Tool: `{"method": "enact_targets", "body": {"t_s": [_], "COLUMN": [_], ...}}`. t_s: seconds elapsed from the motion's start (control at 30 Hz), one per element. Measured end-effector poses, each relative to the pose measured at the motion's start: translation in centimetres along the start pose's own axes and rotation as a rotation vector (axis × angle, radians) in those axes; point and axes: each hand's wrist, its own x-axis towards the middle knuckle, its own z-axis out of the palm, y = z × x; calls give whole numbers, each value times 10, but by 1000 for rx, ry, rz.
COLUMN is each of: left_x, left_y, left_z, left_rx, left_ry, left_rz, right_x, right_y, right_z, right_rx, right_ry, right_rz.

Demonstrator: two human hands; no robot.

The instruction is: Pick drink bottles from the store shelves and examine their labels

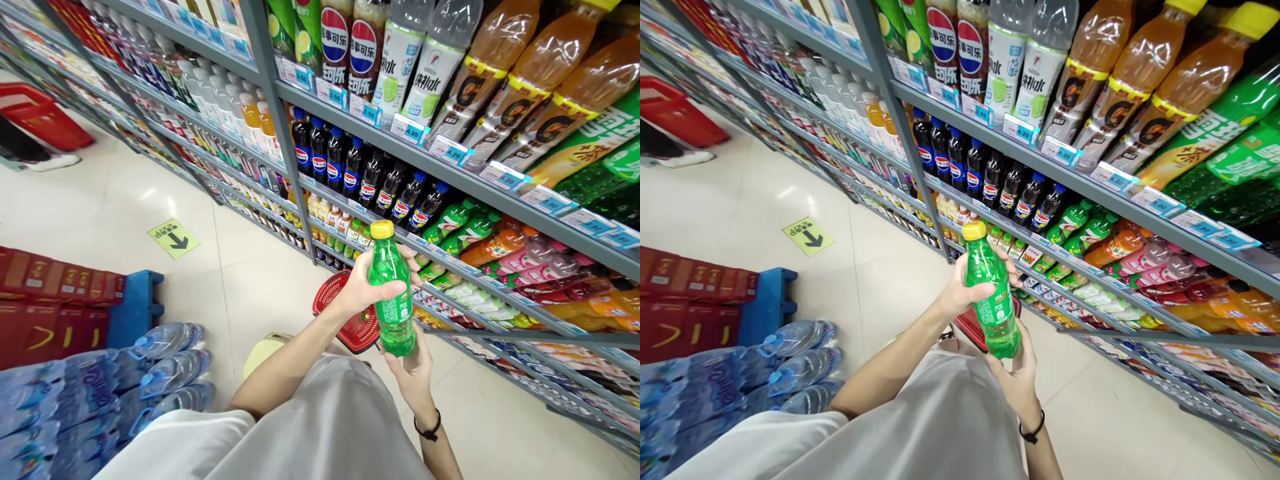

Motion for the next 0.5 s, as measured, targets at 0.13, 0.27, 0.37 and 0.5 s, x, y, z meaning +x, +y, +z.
{"method": "enact_targets", "body": {"t_s": [0.13,0.27,0.37,0.5], "left_x": [-2,-1,-1,-2], "left_y": [9,16,21,24], "left_z": [-11,-19,-25,-39], "left_rx": [26,44,64,119], "left_ry": [15,63,78,74], "left_rz": [9,-26,-55,-75], "right_x": [5,8,10,12], "right_y": [13,18,21,25], "right_z": [7,19,28,41], "right_rx": [-33,-39,-38,-18], "right_ry": [23,14,15,10], "right_rz": [-20,-25,-15,-1]}}
